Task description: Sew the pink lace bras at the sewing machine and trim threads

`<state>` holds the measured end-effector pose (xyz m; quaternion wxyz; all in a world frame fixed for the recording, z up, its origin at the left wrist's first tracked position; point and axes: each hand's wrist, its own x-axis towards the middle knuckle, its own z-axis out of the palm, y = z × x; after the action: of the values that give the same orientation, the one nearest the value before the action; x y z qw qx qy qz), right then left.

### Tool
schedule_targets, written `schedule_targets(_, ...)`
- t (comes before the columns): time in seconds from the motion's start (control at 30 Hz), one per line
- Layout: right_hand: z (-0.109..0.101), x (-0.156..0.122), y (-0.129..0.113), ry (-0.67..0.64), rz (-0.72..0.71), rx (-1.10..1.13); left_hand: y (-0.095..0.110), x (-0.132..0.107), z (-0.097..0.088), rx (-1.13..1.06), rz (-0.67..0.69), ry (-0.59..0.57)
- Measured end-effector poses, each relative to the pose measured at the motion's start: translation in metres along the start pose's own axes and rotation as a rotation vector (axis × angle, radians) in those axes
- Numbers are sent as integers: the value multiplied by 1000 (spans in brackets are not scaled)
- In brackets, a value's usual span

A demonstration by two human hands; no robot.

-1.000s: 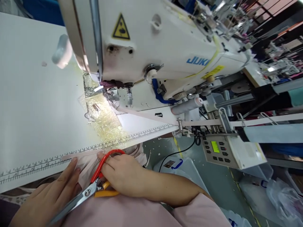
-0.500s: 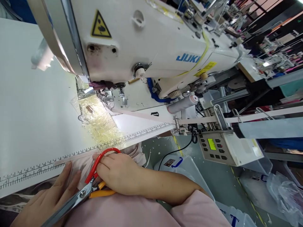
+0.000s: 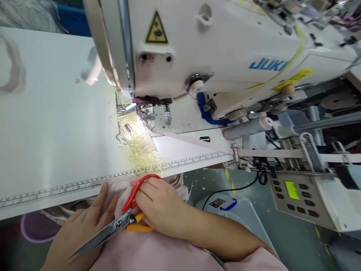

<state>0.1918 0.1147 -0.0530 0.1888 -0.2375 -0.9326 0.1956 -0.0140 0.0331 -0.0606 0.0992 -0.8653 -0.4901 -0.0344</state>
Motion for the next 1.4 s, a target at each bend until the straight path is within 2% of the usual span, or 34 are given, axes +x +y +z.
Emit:
schedule_targets(0.23, 7, -4, -2, -121, -22, -45, 1, 1, -2, -41, -71, 41)
schedule_targets(0.43, 8, -7, -3, -118, -8, -75, 1, -4, 6, -72, -61, 49)
schedule_targets(0.63, 13, -7, 0, -189, -1, -123, -8, -22, 20, -38, 42, -1)
schedule_targets(0.8, 17, -7, 7, -205, 9, -143, -11, -30, 31, -80, 76, 30)
schedule_targets(0.93, 14, -6, 11, -209, 13, -115, -10, -27, 27, -88, 33, -41)
schedule_targets(1.07, 10, -5, 14, -206, 5, -75, -10, -27, 24, -65, 62, -27)
schedule_targets(1.23, 10, -7, 18, -243, 48, -11, -12, -30, 27, -107, -74, -257)
schedule_targets(1.4, 11, -5, 21, -245, 85, 40, -12, -22, 25, -175, -125, -272)
